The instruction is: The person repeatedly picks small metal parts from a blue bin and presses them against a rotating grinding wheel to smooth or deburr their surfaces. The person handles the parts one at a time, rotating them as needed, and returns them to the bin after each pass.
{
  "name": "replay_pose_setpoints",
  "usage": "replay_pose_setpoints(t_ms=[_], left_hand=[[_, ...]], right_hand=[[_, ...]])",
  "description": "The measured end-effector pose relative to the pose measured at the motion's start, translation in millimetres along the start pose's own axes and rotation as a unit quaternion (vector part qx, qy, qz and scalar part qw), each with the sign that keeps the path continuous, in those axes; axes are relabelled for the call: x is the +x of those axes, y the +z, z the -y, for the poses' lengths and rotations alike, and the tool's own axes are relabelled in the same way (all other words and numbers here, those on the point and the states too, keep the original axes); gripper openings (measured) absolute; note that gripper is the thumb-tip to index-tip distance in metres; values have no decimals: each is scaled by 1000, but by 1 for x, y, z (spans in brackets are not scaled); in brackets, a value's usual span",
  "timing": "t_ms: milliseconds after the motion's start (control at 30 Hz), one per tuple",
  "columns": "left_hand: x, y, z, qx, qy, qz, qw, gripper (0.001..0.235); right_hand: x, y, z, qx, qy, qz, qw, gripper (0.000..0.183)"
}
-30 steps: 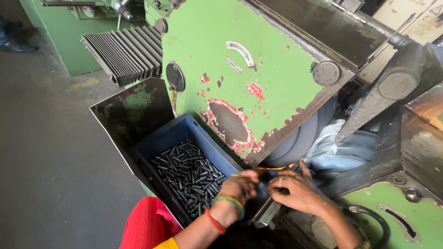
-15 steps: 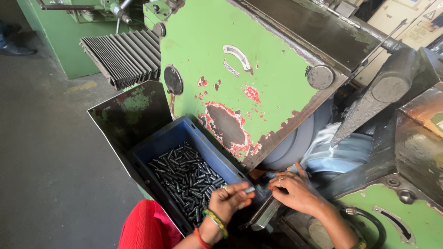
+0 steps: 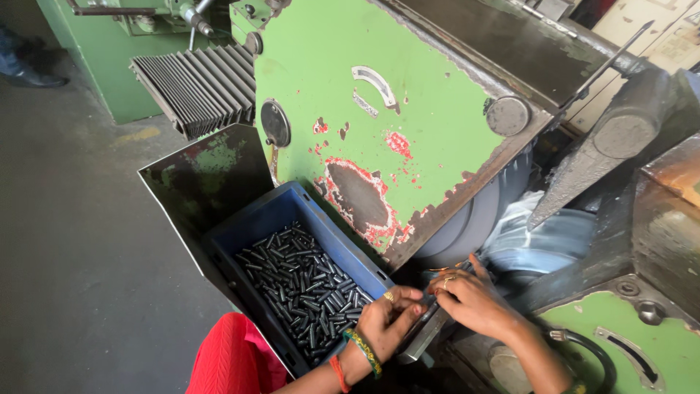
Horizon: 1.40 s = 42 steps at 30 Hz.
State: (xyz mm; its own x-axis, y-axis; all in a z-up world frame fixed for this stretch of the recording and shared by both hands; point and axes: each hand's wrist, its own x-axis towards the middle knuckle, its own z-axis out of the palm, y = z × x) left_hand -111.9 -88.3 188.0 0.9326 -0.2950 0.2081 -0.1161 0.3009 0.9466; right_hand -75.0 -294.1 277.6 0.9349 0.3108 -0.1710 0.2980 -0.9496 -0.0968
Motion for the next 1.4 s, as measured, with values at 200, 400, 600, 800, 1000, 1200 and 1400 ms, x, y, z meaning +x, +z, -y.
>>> replay_pose_setpoints(t_ms=[200, 400, 600, 800, 1000, 1200, 1400], left_hand=[[14, 2, 0, -42, -19, 25, 999, 32], [48, -50, -38, 54, 86, -17, 995, 26], [48, -129, -49, 542, -78, 64, 834, 62], [1, -118, 37, 654, -290, 166, 678, 124], [3, -122, 104, 722, -217, 160, 637, 112], [7, -126, 122, 765, -132, 154, 612, 103], [20, -125, 128, 804, -127, 176, 553, 66]], right_hand=[[-4, -11, 20, -33, 3, 52, 998, 46], [0, -9, 28, -78, 73, 97, 990, 40], [3, 3, 12, -89, 56, 72, 992, 39], [-1, 7, 7, -100, 65, 62, 991, 39], [-2, 6, 7, -95, 56, 55, 992, 39], [-4, 4, 9, -77, 57, 47, 994, 35], [-6, 4, 8, -53, 51, 38, 997, 33]])
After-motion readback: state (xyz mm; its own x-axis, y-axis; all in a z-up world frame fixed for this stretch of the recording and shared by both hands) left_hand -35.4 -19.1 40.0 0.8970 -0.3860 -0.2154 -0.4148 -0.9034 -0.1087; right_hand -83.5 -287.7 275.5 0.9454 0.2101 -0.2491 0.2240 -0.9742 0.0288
